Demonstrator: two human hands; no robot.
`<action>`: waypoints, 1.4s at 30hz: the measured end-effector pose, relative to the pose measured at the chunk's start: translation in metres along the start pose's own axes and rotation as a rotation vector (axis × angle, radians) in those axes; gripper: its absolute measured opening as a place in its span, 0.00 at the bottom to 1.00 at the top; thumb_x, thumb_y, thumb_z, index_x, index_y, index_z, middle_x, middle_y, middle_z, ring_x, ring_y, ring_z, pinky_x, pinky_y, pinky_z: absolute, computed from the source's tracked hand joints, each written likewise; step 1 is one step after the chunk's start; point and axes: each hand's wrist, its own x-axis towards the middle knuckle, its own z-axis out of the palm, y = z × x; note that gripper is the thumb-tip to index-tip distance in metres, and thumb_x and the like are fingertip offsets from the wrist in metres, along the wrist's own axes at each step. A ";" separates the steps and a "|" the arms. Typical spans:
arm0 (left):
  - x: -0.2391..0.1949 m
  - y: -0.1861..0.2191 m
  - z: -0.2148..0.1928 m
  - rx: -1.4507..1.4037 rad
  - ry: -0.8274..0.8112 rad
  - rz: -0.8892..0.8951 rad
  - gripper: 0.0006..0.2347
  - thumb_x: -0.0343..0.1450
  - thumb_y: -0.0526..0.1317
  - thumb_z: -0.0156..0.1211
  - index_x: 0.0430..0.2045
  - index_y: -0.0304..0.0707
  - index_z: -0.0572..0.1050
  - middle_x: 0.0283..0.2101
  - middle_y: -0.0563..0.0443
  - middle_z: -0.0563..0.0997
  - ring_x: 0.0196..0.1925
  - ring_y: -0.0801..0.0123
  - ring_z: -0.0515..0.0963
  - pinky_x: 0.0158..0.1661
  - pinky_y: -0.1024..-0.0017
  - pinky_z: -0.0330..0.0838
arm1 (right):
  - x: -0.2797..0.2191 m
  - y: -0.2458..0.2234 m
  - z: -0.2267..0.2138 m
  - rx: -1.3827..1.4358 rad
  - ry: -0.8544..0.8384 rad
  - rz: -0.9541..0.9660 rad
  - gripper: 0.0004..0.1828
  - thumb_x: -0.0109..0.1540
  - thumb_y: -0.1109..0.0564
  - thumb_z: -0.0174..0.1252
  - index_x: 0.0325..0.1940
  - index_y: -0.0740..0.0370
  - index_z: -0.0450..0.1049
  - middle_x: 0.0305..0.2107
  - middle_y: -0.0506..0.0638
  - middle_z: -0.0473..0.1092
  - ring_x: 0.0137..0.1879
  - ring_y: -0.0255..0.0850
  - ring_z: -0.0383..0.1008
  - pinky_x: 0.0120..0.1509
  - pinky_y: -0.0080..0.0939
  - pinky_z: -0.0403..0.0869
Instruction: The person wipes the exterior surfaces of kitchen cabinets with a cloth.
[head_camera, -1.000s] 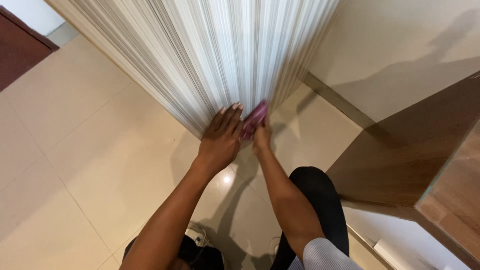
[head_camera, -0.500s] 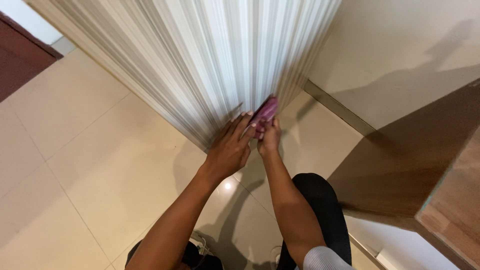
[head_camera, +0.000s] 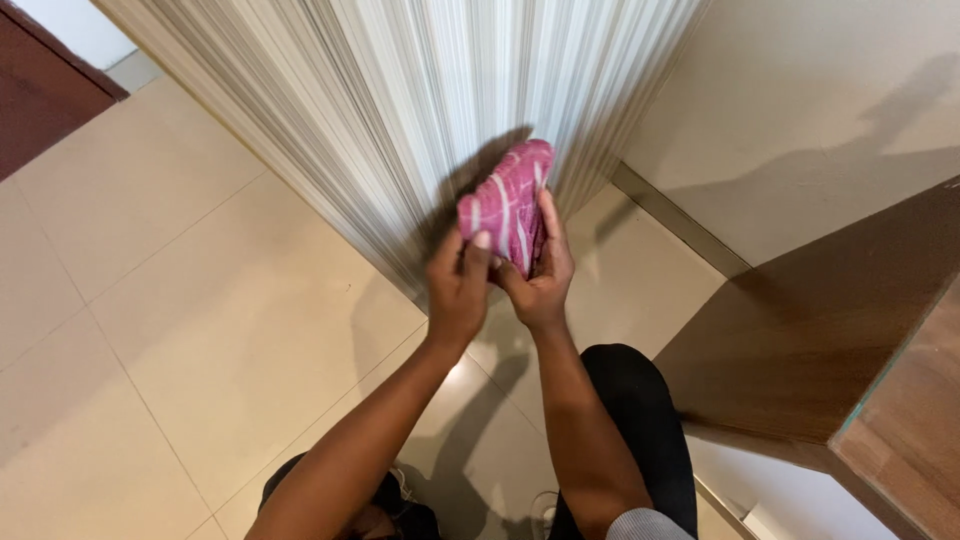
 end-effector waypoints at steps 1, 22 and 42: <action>0.005 0.007 -0.003 0.002 0.002 0.000 0.19 0.80 0.43 0.54 0.65 0.32 0.72 0.41 0.45 0.79 0.40 0.71 0.75 0.42 0.70 0.74 | 0.005 -0.004 0.000 0.002 -0.001 0.001 0.41 0.64 0.65 0.59 0.81 0.62 0.56 0.74 0.64 0.53 0.79 0.56 0.57 0.82 0.53 0.63; -0.008 0.059 -0.011 0.841 -0.162 0.932 0.20 0.77 0.29 0.57 0.67 0.35 0.66 0.73 0.33 0.61 0.76 0.43 0.62 0.76 0.51 0.61 | 0.026 0.000 0.001 0.270 0.141 0.230 0.49 0.58 0.70 0.58 0.82 0.66 0.47 0.64 0.57 0.65 0.68 0.47 0.70 0.75 0.47 0.71; 0.004 0.050 -0.043 1.705 -0.358 0.745 0.29 0.69 0.39 0.57 0.70 0.37 0.64 0.76 0.48 0.58 0.79 0.63 0.52 0.74 0.54 0.30 | 0.008 0.063 0.052 0.171 0.558 0.919 0.38 0.70 0.40 0.36 0.83 0.43 0.34 0.74 0.64 0.48 0.76 0.63 0.52 0.75 0.64 0.60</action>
